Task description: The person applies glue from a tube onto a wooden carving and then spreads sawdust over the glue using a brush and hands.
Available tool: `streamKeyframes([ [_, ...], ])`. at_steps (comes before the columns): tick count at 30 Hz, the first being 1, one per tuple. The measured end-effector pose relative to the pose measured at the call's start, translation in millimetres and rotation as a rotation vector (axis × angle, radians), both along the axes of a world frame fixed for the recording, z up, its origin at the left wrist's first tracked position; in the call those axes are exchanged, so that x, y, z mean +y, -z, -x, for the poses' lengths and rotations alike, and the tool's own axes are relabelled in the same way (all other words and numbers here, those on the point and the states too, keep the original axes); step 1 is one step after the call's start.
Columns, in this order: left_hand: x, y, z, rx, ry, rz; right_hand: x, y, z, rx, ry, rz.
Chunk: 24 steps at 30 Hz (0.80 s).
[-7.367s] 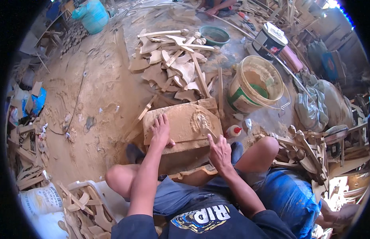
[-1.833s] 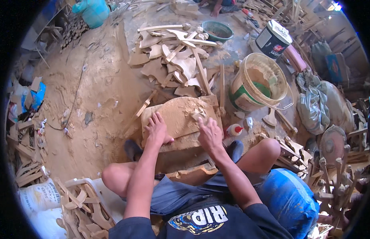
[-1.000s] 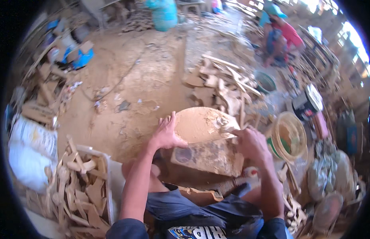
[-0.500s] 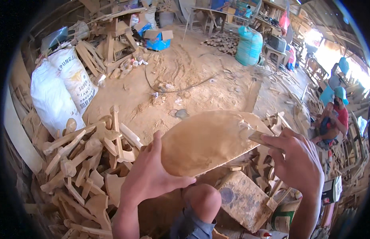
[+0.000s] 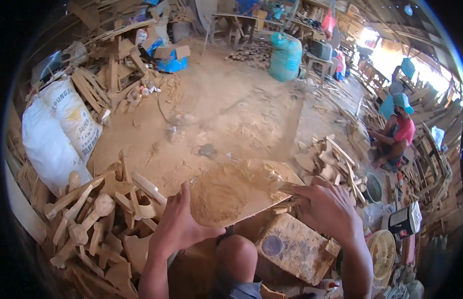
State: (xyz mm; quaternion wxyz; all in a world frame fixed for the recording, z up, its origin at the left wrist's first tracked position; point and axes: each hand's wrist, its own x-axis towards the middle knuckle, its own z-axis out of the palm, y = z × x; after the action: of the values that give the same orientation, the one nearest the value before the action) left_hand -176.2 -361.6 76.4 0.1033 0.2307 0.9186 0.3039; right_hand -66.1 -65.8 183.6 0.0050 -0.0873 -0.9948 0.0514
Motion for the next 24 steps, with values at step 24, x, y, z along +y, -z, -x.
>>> streamKeyframes([
  [24, 262, 285, -138, 0.157, 0.943, 0.136, 84, 320, -353, 0.251, 1.255, 0.666],
])
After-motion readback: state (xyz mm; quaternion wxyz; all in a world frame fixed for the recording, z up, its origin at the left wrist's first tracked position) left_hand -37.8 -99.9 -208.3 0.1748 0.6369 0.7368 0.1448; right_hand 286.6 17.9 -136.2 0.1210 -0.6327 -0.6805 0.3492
